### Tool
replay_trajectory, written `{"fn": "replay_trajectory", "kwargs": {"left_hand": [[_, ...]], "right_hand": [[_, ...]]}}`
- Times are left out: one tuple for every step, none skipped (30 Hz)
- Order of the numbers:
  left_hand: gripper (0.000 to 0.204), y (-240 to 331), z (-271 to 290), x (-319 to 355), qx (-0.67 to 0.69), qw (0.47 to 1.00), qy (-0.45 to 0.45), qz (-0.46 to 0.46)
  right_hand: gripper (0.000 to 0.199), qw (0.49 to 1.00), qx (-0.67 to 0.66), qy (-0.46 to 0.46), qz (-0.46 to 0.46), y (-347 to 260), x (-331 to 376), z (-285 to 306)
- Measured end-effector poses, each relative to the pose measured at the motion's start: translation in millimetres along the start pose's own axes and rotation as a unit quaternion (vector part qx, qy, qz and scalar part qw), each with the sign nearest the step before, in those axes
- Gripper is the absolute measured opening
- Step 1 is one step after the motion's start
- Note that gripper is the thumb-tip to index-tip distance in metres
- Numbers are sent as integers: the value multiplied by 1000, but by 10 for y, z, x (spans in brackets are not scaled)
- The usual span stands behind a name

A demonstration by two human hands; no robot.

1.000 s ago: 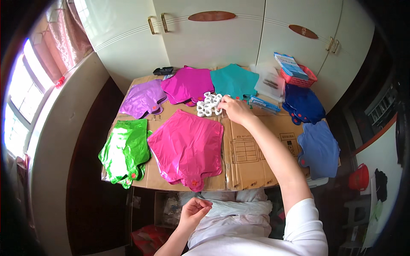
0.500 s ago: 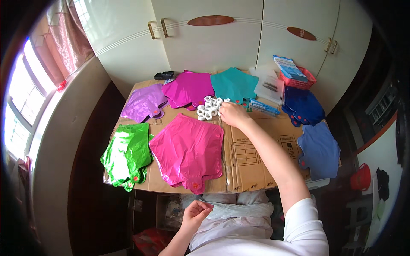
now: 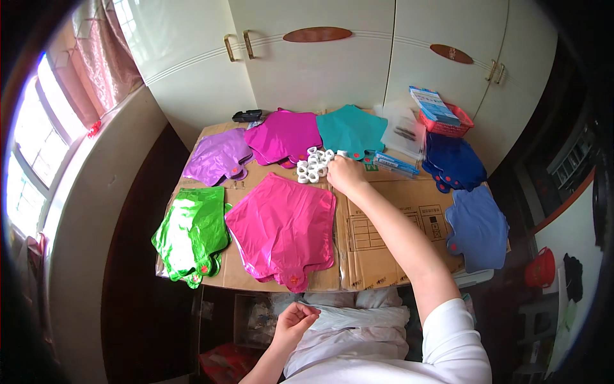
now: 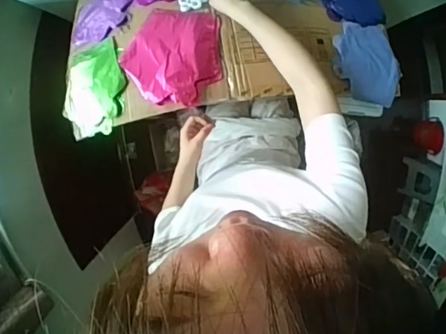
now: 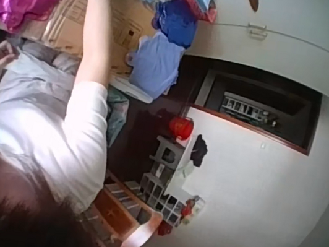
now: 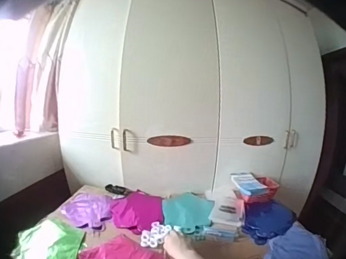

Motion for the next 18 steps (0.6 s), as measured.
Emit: {"fn": "replay_trajectory", "kwargs": {"left_hand": [[11,-3,11,3,-4,1000,2,1],[11,2,17,5,-4,1000,2,1],[11,2,14,5,-3,1000,3,2],[11,-1,14,7,-2,1000,3,3],[12,-13,21,12,-1,1000,5,3],[12,-20,29,9,-1,1000,6,2],[12,-26,39,9,-1,1000,6,1],[12,-31,47,14,-1,1000,7,2],[12,-35,43,11,0,1000,6,2],[12,-38,44,9,0,1000,5,2],[12,-43,47,7,-1,1000,4,2],[11,-47,53,6,-3,1000,3,2],[11,-48,59,5,-4,1000,2,3],[11,-45,66,3,-2,1000,3,3],[11,-57,85,11,-1,1000,6,6],[11,-69,96,8,1,1000,8,10],[11,-67,87,-10,3,1000,4,7],[11,-53,91,-12,3,1000,3,3]], "right_hand": [[12,999,-20,-29,-14,-8,12,14],[12,999,-35,-19,-11,-17,4,28],[12,999,-50,-10,-8,-5,-4,42],[12,998,-64,-1,-5,2,-9,58],[12,996,-84,10,15,-30,-4,77],[11,994,-103,22,33,-59,-2,122],[11,991,-122,34,53,-92,6,163],[10,989,-124,34,67,-123,7,139],[10,988,-125,34,80,-140,2,106],[10,987,-127,35,94,-161,-6,72],[10,987,-126,29,91,-149,-31,26],[9,988,-126,22,88,-138,-50,-18],[8,988,-125,15,84,-126,-71,-56],[8,988,-124,16,85,-121,-90,-75],[8,988,-124,14,86,-126,-93,-113],[8,989,-123,12,85,-114,-100,-137],[9,985,-149,24,78,-55,-119,-101],[10,981,-178,36,72,-54,-112,19]]}}
Point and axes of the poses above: each hand's wrist, its own x-axis away from the middle knuckle, its own z-axis out of the back of the hand, y = z × x, the point moved 10 cm from there along -x, towards the middle knuckle, and after that the axes turned 12 degrees about -z, right-handed, at the moved point
